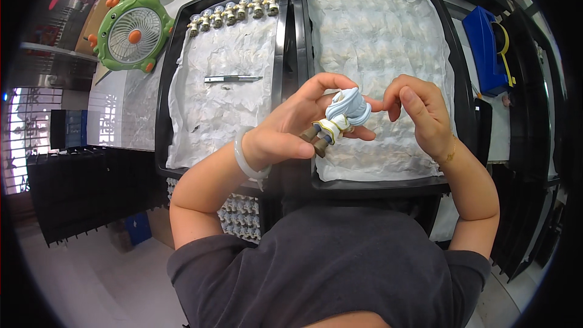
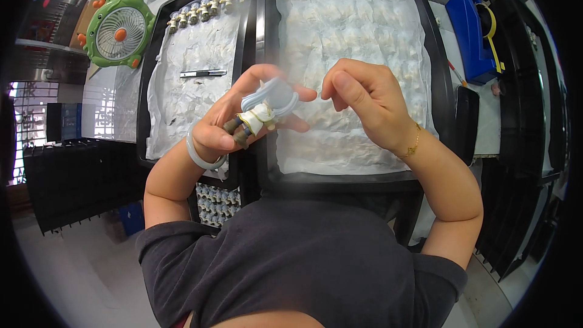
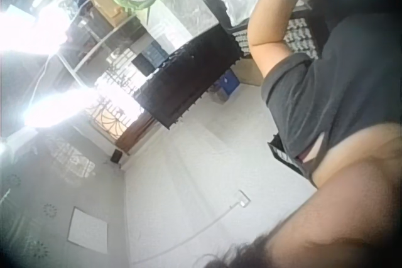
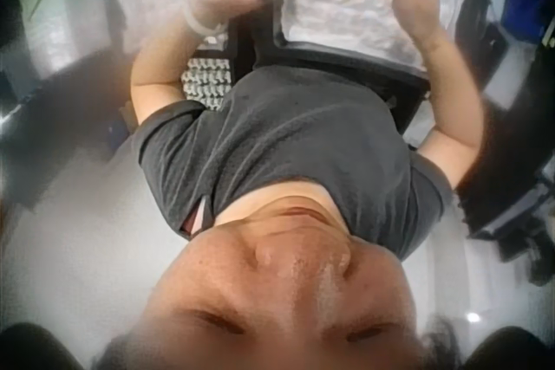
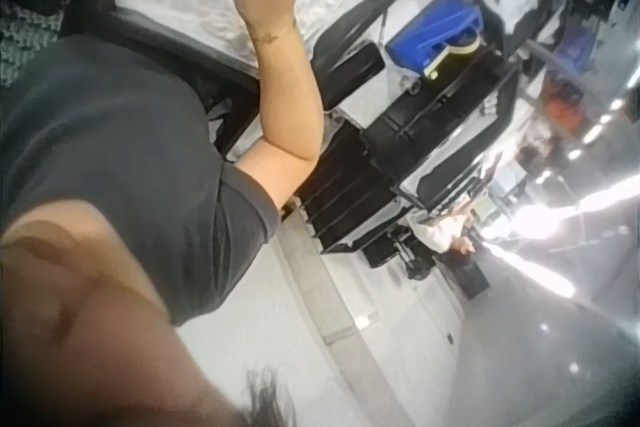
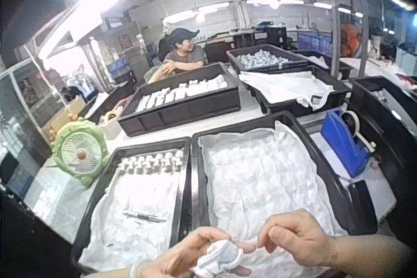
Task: The person picks small figurines from a tray, attaches a small accessory to each one, and places the completed figurines into a separate tray. The process is repeated for multiple figurines.
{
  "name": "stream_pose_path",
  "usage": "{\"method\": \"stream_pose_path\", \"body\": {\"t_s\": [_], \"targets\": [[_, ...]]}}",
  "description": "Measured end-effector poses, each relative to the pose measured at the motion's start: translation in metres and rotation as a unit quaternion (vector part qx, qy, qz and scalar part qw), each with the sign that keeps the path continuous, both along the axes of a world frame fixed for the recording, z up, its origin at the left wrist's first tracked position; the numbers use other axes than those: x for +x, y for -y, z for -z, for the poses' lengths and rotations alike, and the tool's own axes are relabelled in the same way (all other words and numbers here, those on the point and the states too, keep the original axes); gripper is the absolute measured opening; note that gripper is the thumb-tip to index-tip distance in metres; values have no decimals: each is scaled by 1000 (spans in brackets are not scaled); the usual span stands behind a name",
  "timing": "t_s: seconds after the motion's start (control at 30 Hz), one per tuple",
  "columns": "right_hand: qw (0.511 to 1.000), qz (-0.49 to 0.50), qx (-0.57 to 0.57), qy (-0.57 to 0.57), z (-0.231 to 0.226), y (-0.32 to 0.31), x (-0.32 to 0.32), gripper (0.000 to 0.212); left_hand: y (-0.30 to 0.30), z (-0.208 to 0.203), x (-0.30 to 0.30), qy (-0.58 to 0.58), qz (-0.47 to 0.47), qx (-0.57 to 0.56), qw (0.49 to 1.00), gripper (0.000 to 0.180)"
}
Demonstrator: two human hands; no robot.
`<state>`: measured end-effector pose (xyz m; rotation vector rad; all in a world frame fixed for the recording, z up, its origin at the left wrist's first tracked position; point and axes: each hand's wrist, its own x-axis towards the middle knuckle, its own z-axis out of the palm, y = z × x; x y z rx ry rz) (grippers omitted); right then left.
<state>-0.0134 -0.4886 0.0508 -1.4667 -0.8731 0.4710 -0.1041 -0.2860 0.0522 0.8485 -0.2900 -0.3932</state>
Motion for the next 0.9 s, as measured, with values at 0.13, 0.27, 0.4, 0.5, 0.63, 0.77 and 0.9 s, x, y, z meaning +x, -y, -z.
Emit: {"method": "stream_pose_path", "body": {"t_s": [0.13,0.27,0.4,0.5,0.63,0.77,0.9], "targets": [[1000,0,-10,13,-2,-1,-3,34,0,-3,-4,129,-90,201,967,79],[1000,2,-20,14,0,-2,-3,34,1,0,-6,347,-185,462,795,73],[999,0,-35,18,1,-2,-2,33,5,-5,-12,354,-231,564,710,67],[999,2,-41,15,1,-3,-3,32,6,-6,-13,362,-259,609,656,66],[999,1,-46,15,2,-4,-3,32,7,-6,-12,397,-287,644,587,66],[998,1,-55,21,2,-4,-2,31,7,-2,-12,418,-298,654,555,65],[998,20,-55,34,4,-5,-2,30,2,-9,-8,397,-285,664,566,64]]}}
